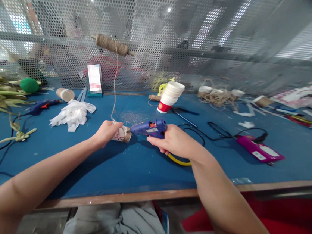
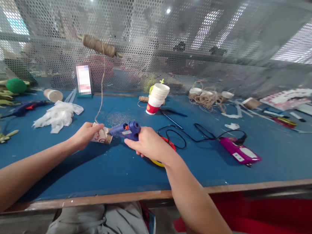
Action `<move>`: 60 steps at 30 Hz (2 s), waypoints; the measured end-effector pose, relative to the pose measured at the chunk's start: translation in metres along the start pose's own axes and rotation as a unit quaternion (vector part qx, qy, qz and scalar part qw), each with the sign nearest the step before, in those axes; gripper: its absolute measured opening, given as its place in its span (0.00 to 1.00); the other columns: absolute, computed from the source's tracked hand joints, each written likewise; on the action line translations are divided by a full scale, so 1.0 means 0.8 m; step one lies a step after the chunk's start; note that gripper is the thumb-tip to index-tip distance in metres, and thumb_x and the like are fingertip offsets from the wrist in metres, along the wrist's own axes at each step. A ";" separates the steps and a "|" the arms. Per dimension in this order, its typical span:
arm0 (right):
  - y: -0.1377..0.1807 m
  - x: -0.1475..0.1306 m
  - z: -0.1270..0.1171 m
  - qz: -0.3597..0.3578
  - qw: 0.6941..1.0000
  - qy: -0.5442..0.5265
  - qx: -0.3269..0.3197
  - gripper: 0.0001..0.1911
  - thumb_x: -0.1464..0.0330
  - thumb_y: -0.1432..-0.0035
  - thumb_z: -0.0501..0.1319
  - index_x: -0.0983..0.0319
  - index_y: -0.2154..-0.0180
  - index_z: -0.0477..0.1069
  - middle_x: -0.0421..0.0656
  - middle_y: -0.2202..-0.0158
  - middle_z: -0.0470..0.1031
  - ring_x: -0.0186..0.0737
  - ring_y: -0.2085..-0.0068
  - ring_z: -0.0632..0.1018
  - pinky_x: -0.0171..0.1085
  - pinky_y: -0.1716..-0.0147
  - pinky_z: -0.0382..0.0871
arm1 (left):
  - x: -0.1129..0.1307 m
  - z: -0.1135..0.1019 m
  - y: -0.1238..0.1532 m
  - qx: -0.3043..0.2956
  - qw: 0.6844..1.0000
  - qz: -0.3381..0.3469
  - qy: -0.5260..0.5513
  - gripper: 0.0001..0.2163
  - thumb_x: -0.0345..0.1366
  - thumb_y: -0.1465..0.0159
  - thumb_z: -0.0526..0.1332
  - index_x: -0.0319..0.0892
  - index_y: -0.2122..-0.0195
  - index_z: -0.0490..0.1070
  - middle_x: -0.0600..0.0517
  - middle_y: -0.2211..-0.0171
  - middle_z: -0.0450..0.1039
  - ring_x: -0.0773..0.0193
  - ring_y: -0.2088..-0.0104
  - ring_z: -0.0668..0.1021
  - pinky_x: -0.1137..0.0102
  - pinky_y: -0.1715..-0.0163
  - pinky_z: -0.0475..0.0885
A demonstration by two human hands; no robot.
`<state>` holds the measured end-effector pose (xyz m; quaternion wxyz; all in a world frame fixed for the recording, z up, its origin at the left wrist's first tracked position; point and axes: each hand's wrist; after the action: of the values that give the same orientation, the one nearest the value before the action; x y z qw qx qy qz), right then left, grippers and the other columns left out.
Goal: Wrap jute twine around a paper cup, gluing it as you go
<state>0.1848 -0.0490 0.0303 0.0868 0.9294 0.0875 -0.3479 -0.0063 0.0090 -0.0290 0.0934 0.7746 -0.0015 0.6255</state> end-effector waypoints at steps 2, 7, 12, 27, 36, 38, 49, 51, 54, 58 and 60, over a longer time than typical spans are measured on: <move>0.000 0.000 0.000 0.001 1.000 0.005 0.001 0.11 0.64 0.52 0.57 0.63 0.81 0.64 0.38 0.88 0.65 0.30 0.87 0.67 0.29 0.87 0.63 | -0.004 0.000 -0.004 -0.002 1.000 0.003 0.009 0.12 0.39 0.48 0.55 0.37 0.83 0.66 0.54 0.87 0.64 0.71 0.85 0.65 0.74 0.83 0.56; 0.001 0.002 0.001 -0.003 1.000 0.000 0.002 0.12 0.64 0.52 0.58 0.63 0.81 0.64 0.38 0.88 0.65 0.30 0.86 0.67 0.29 0.87 0.63 | -0.009 -0.001 -0.007 -0.001 1.000 0.010 0.000 0.11 0.39 0.49 0.57 0.37 0.83 0.68 0.53 0.87 0.66 0.69 0.84 0.67 0.74 0.83 0.56; 0.000 0.004 0.001 -0.007 1.000 -0.002 0.004 0.12 0.63 0.52 0.58 0.63 0.81 0.63 0.38 0.88 0.65 0.30 0.87 0.67 0.29 0.88 0.63 | -0.009 -0.001 -0.007 0.003 1.000 0.009 0.002 0.11 0.39 0.49 0.57 0.38 0.83 0.68 0.52 0.87 0.66 0.69 0.84 0.67 0.74 0.83 0.56; 0.001 0.005 0.001 -0.004 1.000 0.015 -0.004 0.12 0.63 0.51 0.57 0.63 0.80 0.63 0.38 0.87 0.66 0.31 0.86 0.68 0.30 0.86 0.64 | -0.011 -0.001 -0.012 0.009 1.000 0.001 0.008 0.11 0.39 0.49 0.57 0.38 0.83 0.67 0.52 0.88 0.65 0.67 0.83 0.69 0.73 0.82 0.57; 0.000 0.007 0.002 -0.002 1.000 0.018 -0.006 0.12 0.63 0.51 0.56 0.63 0.80 0.62 0.38 0.87 0.65 0.31 0.86 0.68 0.30 0.86 0.65 | -0.006 0.001 -0.009 0.017 1.000 -0.008 0.013 0.10 0.38 0.49 0.57 0.37 0.82 0.67 0.53 0.87 0.65 0.69 0.83 0.68 0.74 0.82 0.57; 0.000 0.007 0.002 -0.001 1.000 0.025 -0.010 0.12 0.63 0.51 0.56 0.63 0.80 0.62 0.38 0.87 0.66 0.31 0.86 0.68 0.30 0.86 0.65 | -0.007 0.001 -0.010 0.016 1.000 -0.009 0.013 0.10 0.38 0.49 0.57 0.37 0.82 0.67 0.53 0.87 0.66 0.69 0.83 0.68 0.74 0.82 0.57; 0.002 0.005 0.004 -0.005 1.000 0.025 -0.016 0.12 0.63 0.50 0.55 0.63 0.79 0.62 0.39 0.87 0.66 0.30 0.85 0.69 0.29 0.86 0.65 | -0.008 0.001 -0.010 0.018 1.000 -0.013 0.018 0.10 0.37 0.48 0.57 0.36 0.81 0.68 0.54 0.88 0.65 0.70 0.84 0.68 0.75 0.82 0.57; 0.001 0.006 0.004 -0.006 1.000 0.026 -0.004 0.12 0.62 0.50 0.55 0.63 0.80 0.62 0.39 0.86 0.66 0.30 0.86 0.68 0.29 0.86 0.65 | -0.009 0.001 -0.011 0.018 1.000 -0.011 0.018 0.10 0.38 0.48 0.57 0.36 0.81 0.68 0.53 0.88 0.64 0.69 0.84 0.68 0.75 0.83 0.56; 0.000 0.007 0.004 -0.005 0.999 0.033 0.021 0.13 0.62 0.51 0.55 0.63 0.80 0.61 0.39 0.87 0.66 0.30 0.86 0.68 0.30 0.86 0.65 | -0.011 0.000 -0.012 0.016 1.000 -0.008 0.019 0.11 0.38 0.48 0.57 0.36 0.82 0.68 0.54 0.88 0.63 0.69 0.84 0.68 0.74 0.83 0.56; -0.001 0.010 0.004 -0.009 1.000 0.029 0.002 0.13 0.62 0.50 0.55 0.63 0.80 0.61 0.39 0.87 0.66 0.31 0.86 0.69 0.29 0.86 0.65 | -0.012 0.000 -0.014 0.021 1.000 -0.011 0.013 0.11 0.38 0.48 0.57 0.37 0.83 0.67 0.54 0.89 0.63 0.69 0.85 0.68 0.74 0.83 0.55; 0.000 0.011 0.004 -0.015 0.999 0.028 -0.007 0.13 0.61 0.50 0.56 0.63 0.80 0.61 0.39 0.87 0.66 0.30 0.86 0.69 0.29 0.86 0.64 | -0.012 0.000 -0.015 0.023 1.000 -0.011 0.013 0.11 0.38 0.48 0.57 0.37 0.82 0.67 0.54 0.89 0.63 0.69 0.85 0.68 0.74 0.83 0.56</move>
<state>0.1892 -0.0490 0.0220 0.0861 0.9366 0.1060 -0.3226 -0.0072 0.0194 -0.0397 0.0821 0.7681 0.0224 0.6347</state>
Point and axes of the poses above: each hand's wrist, its own y-axis away from the middle knuckle, its own z-axis out of the palm, x = y × z
